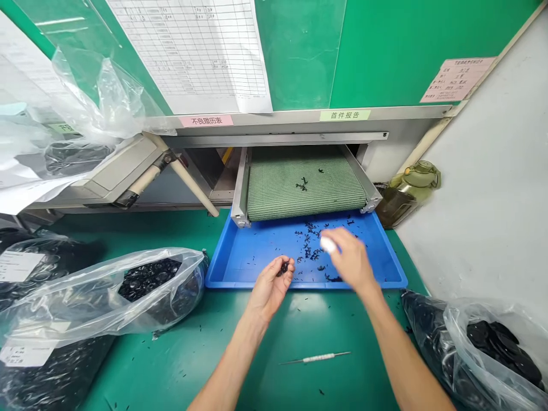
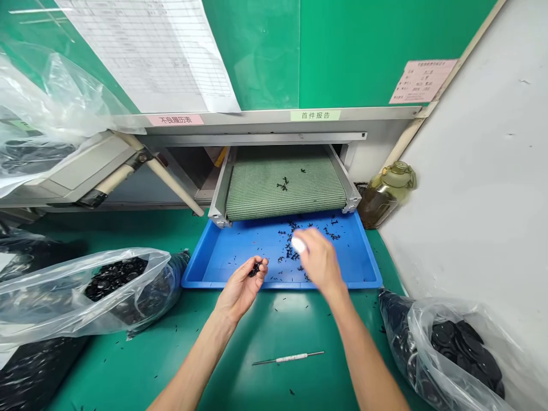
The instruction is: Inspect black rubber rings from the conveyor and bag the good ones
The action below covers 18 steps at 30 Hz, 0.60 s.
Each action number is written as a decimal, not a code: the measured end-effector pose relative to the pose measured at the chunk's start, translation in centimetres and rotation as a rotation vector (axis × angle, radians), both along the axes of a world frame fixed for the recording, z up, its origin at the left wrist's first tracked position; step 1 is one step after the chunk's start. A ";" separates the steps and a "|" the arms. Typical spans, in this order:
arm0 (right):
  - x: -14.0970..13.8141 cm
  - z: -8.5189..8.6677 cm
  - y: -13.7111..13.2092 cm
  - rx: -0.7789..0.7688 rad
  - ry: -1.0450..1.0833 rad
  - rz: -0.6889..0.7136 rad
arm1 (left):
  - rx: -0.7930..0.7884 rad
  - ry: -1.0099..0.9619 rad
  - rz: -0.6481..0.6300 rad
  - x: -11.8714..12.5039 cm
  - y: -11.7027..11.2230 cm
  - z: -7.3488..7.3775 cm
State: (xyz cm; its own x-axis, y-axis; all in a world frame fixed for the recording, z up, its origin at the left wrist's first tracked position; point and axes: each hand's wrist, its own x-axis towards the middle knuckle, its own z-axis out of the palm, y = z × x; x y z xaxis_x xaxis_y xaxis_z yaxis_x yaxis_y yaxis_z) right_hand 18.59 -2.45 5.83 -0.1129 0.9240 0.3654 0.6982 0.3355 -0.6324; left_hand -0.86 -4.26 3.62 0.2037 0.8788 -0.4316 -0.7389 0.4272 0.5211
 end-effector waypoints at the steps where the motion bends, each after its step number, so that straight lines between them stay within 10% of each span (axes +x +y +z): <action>1: 0.9 1.2 3.4 0.048 -0.047 -0.046 | -0.013 -0.008 0.013 -0.2 -0.4 0.1; 5: 2.3 3.8 15.4 0.015 -0.235 -0.221 | -0.066 0.006 0.047 -1.5 -2.2 0.1; 9: 1.0 3.5 21.7 -0.057 -0.240 -0.320 | -0.135 0.026 0.063 -2.8 -3.7 -0.8; 18: -5.0 1.1 16.5 0.029 -0.352 -0.066 | -0.077 0.057 0.054 -3.0 -1.2 -0.8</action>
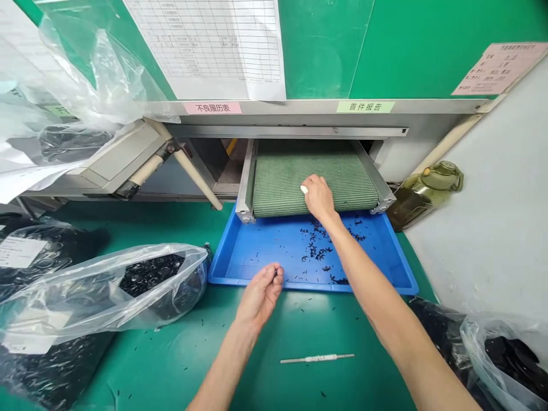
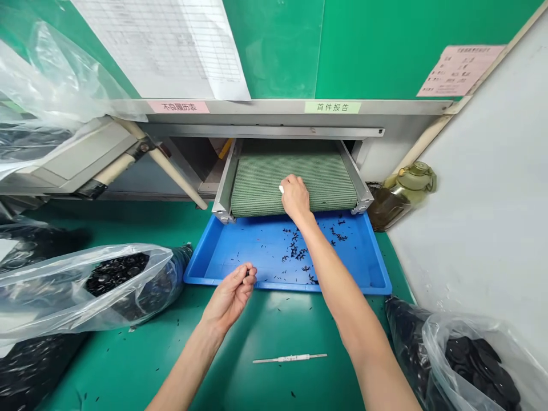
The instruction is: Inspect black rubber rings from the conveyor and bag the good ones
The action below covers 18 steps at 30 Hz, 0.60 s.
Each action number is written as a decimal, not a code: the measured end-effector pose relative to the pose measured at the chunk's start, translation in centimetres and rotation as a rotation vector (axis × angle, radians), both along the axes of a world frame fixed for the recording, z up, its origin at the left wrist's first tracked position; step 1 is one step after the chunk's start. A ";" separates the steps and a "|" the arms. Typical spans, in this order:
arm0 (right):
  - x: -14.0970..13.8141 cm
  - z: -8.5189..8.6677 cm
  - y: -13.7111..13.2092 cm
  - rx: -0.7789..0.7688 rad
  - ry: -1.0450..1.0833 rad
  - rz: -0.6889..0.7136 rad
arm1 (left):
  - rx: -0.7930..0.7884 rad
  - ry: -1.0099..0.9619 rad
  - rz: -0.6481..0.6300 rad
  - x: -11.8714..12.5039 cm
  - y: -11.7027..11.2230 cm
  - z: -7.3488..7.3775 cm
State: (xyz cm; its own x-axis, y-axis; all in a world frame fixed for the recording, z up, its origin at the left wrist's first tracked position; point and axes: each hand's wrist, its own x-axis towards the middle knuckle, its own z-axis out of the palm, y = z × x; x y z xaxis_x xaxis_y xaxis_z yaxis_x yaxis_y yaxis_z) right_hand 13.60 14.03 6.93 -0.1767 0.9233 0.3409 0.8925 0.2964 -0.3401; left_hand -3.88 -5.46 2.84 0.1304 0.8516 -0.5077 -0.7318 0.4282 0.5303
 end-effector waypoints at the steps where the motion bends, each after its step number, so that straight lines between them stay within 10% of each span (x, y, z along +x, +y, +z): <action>1: 0.1 0.3 -0.8 -0.003 -0.015 0.030 | 0.030 0.021 -0.003 0.2 0.6 0.3; 10: 5.0 -0.8 -8.6 -0.178 -0.109 0.173 | 0.122 0.046 -0.016 2.7 5.9 0.8; 18: 9.2 -5.2 -15.6 -0.279 0.048 0.065 | 0.189 0.121 -0.034 1.9 2.4 2.2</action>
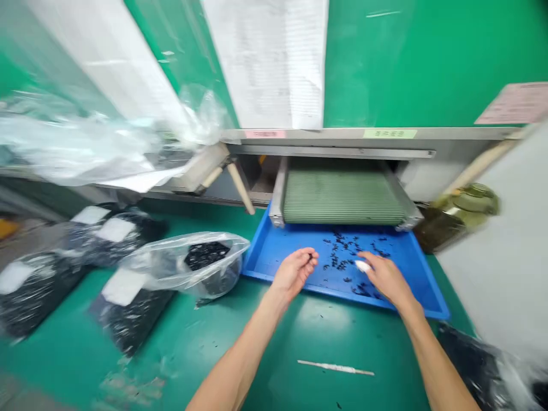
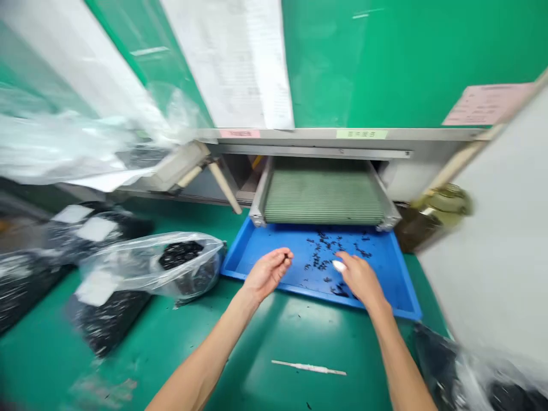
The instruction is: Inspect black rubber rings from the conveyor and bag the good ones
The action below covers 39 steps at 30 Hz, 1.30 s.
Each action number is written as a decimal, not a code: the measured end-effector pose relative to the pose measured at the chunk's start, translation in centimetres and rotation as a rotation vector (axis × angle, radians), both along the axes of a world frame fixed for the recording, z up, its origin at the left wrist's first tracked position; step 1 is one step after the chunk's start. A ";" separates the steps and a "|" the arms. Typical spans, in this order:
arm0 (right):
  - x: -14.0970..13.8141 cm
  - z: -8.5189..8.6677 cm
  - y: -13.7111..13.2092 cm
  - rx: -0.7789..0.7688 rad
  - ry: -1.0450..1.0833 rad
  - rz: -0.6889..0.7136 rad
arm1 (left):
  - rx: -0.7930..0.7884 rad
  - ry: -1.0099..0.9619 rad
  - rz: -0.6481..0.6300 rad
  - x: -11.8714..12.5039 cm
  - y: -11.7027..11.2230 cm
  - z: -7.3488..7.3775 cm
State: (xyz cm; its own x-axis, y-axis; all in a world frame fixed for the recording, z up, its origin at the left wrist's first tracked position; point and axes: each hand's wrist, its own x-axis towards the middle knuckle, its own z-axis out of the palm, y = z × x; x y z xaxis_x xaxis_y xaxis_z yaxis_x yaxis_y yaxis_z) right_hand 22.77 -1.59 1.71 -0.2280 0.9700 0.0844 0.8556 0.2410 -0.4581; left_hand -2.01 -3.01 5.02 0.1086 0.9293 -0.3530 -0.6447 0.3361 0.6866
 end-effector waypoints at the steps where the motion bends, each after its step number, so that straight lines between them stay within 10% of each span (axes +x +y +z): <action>1: 0.2 -0.3 -1.0 -0.010 0.072 -0.051 | 0.035 0.046 -0.020 -0.9 -0.9 0.9; 5: -1.5 -1.8 -5.9 -0.102 0.384 -0.262 | 0.276 0.513 -0.060 -6.7 -4.6 6.2; 9: -6.7 -3.9 -10.7 -0.582 0.774 -0.076 | 0.414 1.028 0.118 -14.4 -6.3 11.1; 14: -9.8 -5.8 -12.0 -0.686 1.228 -0.348 | 0.562 1.518 -0.039 -20.1 -4.4 12.7; 19: -9.2 -5.4 -12.8 -0.556 1.352 -0.441 | 0.694 1.544 -0.059 -19.6 -6.0 13.3; 22: -9.3 -5.5 -13.6 -0.575 1.350 -0.448 | 0.733 1.486 0.244 -18.9 -9.6 12.0; 26: -10.3 -5.6 -13.7 -0.612 1.296 -0.338 | 0.574 1.310 0.900 -18.4 -13.4 6.4; 31: -13.8 -4.9 -13.1 -0.653 1.139 -0.283 | 0.363 1.258 0.940 -18.1 -11.4 0.2; 39: -17.9 -5.4 -13.4 -0.635 0.985 -0.187 | 0.151 1.145 1.049 -22.4 -7.0 -1.3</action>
